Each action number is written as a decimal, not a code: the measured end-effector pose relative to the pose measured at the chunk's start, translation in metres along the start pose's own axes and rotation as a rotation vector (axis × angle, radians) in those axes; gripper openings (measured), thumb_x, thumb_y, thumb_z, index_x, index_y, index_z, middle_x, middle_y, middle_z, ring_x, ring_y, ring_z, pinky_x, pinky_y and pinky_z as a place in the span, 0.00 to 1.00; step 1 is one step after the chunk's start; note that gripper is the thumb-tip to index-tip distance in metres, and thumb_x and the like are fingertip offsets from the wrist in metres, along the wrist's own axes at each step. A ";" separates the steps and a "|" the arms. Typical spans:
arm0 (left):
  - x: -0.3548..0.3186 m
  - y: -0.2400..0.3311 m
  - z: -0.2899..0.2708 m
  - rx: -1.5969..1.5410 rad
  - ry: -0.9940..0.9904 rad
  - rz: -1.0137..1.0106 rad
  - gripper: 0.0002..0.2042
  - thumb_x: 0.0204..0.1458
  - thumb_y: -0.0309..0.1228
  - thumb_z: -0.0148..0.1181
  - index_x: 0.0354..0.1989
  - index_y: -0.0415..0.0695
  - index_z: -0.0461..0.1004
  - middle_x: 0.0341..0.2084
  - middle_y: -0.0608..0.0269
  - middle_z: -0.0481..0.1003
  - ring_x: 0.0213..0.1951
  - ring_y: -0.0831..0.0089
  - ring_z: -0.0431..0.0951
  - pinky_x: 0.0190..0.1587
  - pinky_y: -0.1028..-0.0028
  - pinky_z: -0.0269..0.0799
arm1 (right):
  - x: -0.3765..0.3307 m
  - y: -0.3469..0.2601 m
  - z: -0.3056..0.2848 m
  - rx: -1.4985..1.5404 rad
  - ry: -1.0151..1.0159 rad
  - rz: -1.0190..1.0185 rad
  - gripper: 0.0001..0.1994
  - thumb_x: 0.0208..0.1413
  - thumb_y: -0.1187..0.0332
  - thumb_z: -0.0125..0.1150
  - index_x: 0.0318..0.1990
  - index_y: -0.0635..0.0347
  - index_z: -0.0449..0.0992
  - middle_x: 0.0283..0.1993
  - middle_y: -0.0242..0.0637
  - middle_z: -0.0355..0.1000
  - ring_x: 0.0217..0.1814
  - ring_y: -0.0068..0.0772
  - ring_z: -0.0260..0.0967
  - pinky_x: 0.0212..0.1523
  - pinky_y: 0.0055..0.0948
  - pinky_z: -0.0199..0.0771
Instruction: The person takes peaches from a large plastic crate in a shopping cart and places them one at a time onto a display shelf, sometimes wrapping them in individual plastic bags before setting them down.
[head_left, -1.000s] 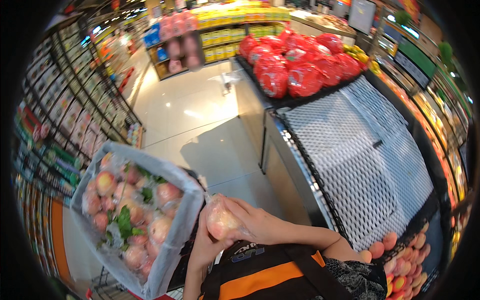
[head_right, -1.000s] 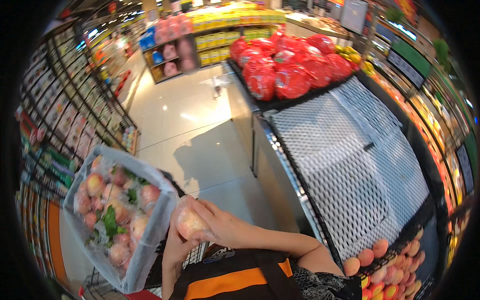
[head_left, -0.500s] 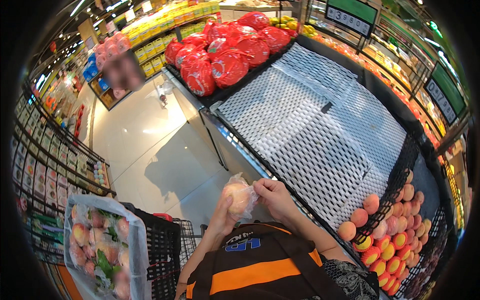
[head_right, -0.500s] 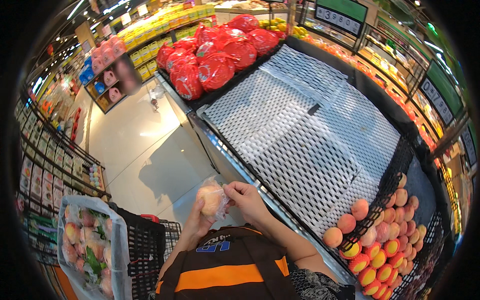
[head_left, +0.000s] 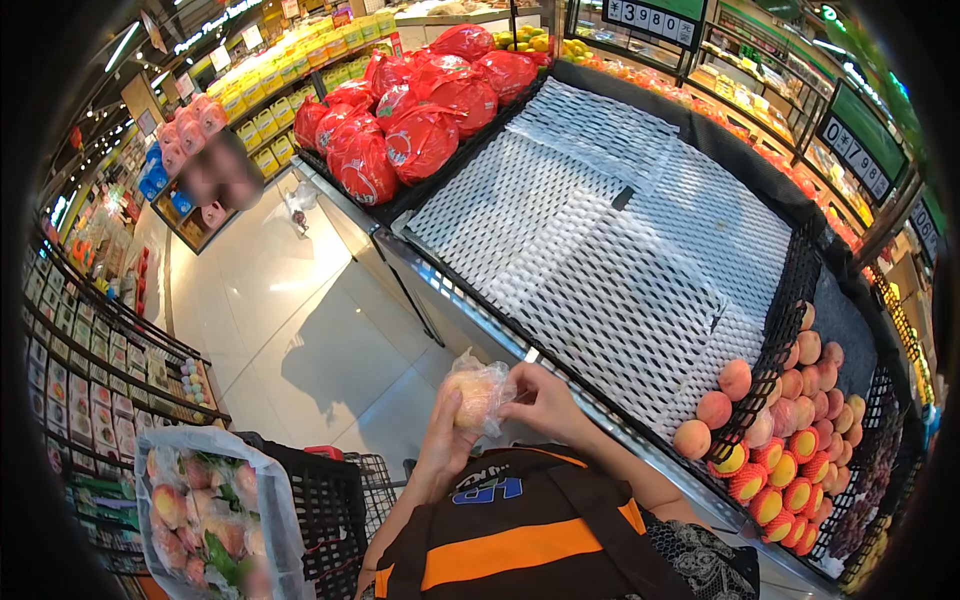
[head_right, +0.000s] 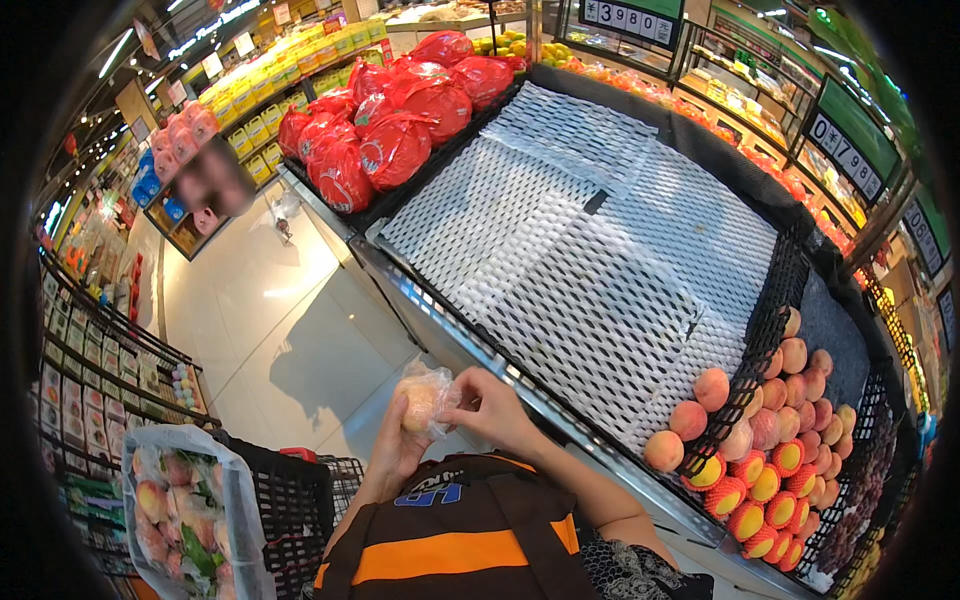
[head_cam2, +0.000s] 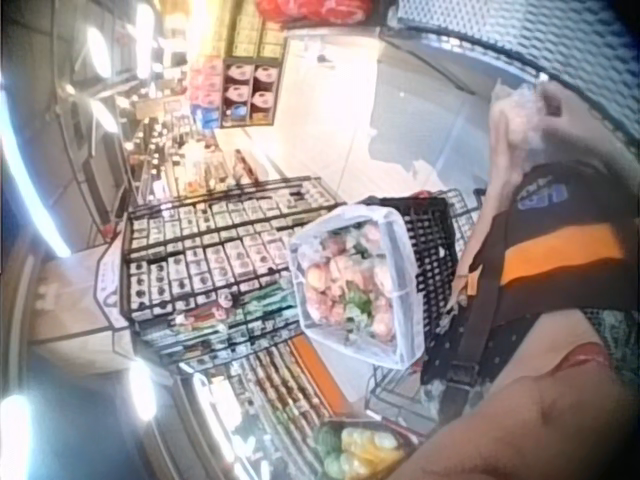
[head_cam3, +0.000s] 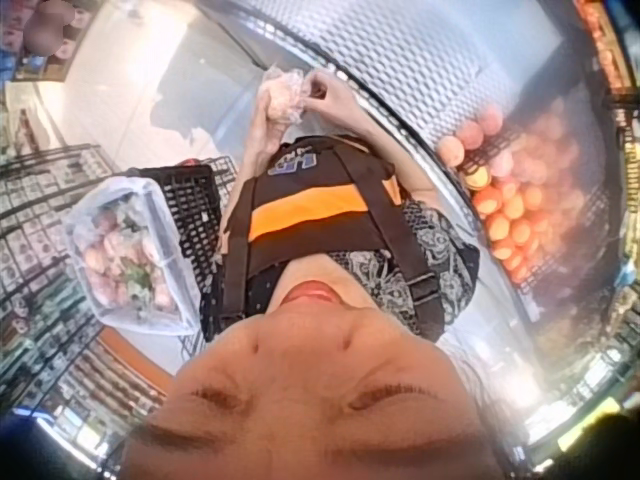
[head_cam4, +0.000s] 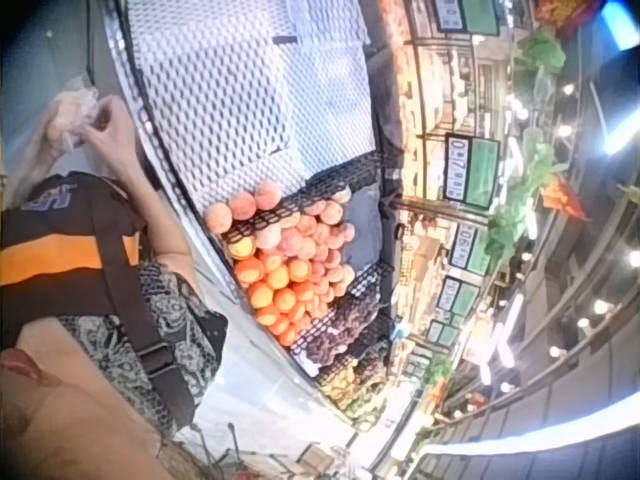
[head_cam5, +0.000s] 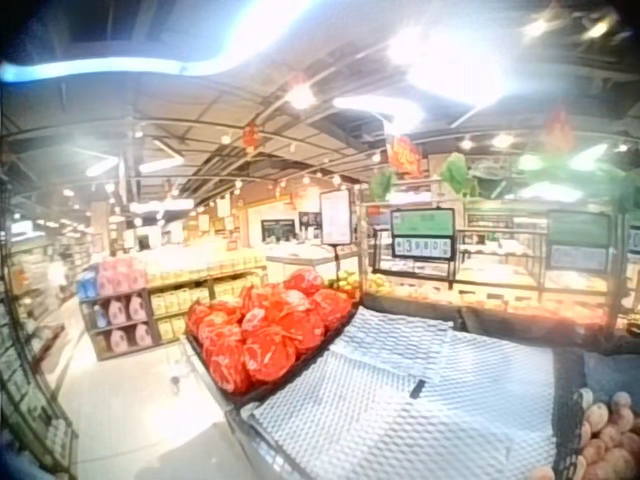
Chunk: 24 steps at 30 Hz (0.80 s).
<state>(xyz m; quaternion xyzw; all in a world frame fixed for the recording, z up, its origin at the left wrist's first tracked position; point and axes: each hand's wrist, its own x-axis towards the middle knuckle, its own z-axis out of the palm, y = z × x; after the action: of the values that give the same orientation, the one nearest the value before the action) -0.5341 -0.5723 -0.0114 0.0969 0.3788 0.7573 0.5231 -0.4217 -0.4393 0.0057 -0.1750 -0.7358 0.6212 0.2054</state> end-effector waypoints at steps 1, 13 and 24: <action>-0.001 0.000 0.000 0.001 -0.002 0.020 0.25 0.54 0.44 0.49 0.56 0.47 0.55 0.49 0.58 0.65 0.49 0.65 0.69 0.46 0.67 0.71 | -0.002 -0.010 0.004 -0.082 -0.001 0.008 0.12 0.46 0.67 0.64 0.29 0.63 0.66 0.24 0.31 0.64 0.26 0.18 0.65 0.27 0.18 0.67; -0.015 0.003 -0.005 0.058 0.084 -0.021 0.30 0.52 0.53 0.44 0.55 0.42 0.57 0.48 0.56 0.66 0.49 0.62 0.69 0.50 0.62 0.67 | -0.004 -0.021 0.013 0.553 -0.164 0.169 0.08 0.54 0.70 0.55 0.27 0.57 0.63 0.26 0.26 0.63 0.28 0.14 0.59 0.32 0.16 0.61; -0.007 -0.030 -0.029 -0.254 -0.223 -0.101 0.38 0.44 0.64 0.40 0.54 0.44 0.58 0.43 0.51 0.68 0.37 0.57 0.73 0.31 0.63 0.72 | -0.004 -0.030 0.003 0.996 -0.118 0.358 0.13 0.52 0.70 0.55 0.20 0.53 0.58 0.18 0.23 0.59 0.20 0.13 0.56 0.22 0.16 0.59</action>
<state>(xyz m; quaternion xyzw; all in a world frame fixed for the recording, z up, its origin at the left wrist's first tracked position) -0.5251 -0.5870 -0.0503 0.0945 0.2242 0.7564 0.6072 -0.4199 -0.4492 0.0340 -0.1440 -0.3205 0.9294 0.1127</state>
